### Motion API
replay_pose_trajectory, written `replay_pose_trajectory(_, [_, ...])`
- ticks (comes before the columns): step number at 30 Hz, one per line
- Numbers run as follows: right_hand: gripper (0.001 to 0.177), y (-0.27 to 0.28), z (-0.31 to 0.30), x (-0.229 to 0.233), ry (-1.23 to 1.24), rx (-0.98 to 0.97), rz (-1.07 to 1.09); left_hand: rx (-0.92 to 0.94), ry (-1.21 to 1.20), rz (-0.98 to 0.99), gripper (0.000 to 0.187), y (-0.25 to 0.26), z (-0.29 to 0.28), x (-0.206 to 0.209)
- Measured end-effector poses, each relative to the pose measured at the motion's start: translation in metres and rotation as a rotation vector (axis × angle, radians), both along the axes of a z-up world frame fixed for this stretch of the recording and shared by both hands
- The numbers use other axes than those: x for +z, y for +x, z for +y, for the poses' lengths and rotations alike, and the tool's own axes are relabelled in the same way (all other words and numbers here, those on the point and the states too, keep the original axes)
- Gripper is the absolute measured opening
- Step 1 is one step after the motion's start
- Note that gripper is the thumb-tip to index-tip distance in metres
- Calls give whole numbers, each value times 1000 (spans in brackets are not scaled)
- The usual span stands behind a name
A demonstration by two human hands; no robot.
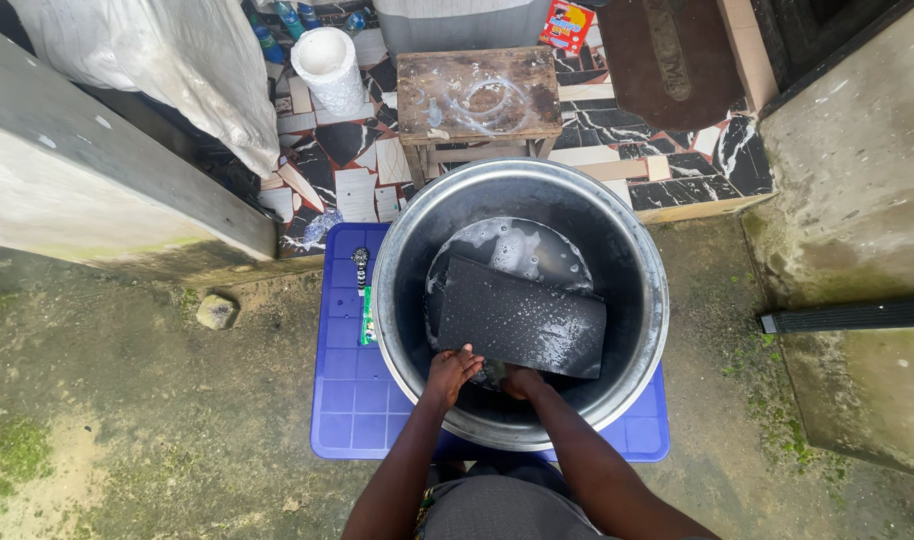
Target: The person washes a car mat by scrubbing it with a sponge in a basin of soapy water, flipping the mat over to scrub the other side.
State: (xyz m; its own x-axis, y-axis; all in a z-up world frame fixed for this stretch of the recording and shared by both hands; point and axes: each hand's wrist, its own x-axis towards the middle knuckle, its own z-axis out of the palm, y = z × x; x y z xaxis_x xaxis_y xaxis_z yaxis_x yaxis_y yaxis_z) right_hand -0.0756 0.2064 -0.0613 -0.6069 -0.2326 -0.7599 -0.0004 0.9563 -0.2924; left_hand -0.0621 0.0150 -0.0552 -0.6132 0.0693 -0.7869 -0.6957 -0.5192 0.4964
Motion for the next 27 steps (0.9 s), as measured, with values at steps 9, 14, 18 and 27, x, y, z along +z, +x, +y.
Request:
replay_pose_trajectory(9, [49,21,-9,19,-103,31,-65,24,-72,140,22,-6,-8,9])
replay_pose_trajectory(14, [53,14,24,24,169,132,-28,28,-73,129,16,-4,-7,6])
replay_pose_trajectory(18, [53,7,33,26,209,-82,197,18,-97,69,13,-5,-5,28])
replay_pose_trajectory(27, [38,14,-3,19,-137,-90,21,-40,-74,128,19,-4,-13,40])
